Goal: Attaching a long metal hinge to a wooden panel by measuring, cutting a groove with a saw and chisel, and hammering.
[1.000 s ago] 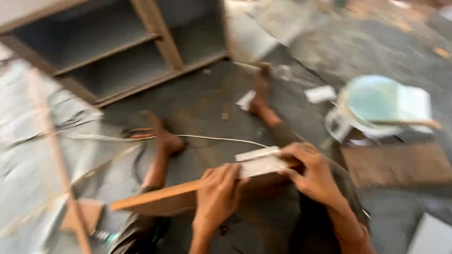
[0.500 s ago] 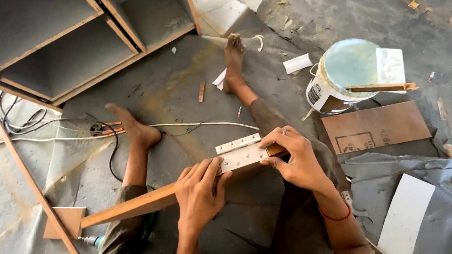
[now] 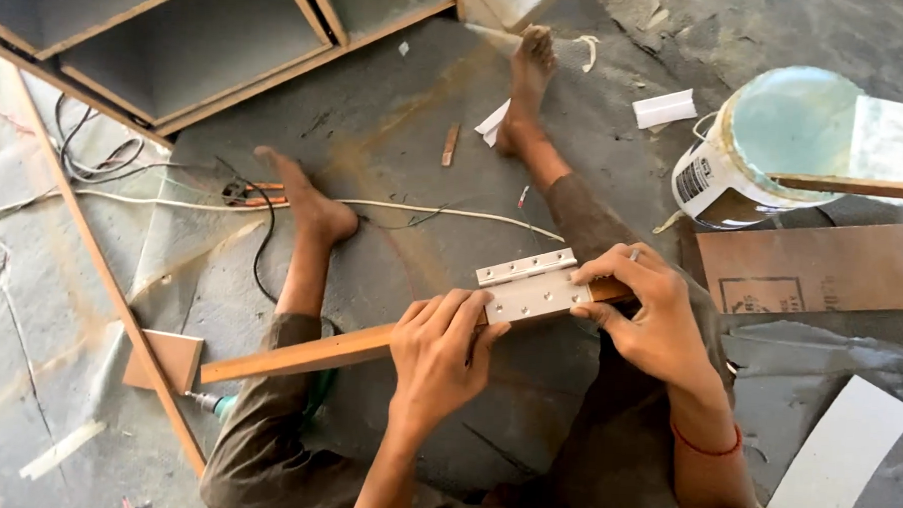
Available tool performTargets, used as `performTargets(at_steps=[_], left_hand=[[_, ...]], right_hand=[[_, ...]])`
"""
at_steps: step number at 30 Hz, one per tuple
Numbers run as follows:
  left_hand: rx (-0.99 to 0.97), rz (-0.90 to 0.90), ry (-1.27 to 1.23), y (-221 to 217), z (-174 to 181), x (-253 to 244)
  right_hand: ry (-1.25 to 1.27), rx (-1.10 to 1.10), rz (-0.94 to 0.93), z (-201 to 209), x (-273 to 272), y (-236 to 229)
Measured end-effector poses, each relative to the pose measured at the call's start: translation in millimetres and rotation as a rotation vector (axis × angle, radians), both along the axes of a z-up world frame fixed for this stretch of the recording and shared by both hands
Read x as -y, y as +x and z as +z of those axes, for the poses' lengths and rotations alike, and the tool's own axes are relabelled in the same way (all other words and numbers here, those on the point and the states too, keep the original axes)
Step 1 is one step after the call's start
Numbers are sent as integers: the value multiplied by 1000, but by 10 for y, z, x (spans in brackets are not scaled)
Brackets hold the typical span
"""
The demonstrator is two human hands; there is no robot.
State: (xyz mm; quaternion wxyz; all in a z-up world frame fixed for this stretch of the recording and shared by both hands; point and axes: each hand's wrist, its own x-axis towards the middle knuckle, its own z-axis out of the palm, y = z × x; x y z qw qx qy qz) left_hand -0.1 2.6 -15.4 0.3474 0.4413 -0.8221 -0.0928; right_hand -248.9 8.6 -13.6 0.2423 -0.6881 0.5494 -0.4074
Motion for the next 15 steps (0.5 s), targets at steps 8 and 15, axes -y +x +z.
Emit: performTargets(at_steps=[8,15], left_hand=[[44,4,-3,-10,5,-12],[74,-23,18,-1,25,-22]], right_hand=[[0,20,4,9,-35,-4],[53,88,26,9,-53,-18]])
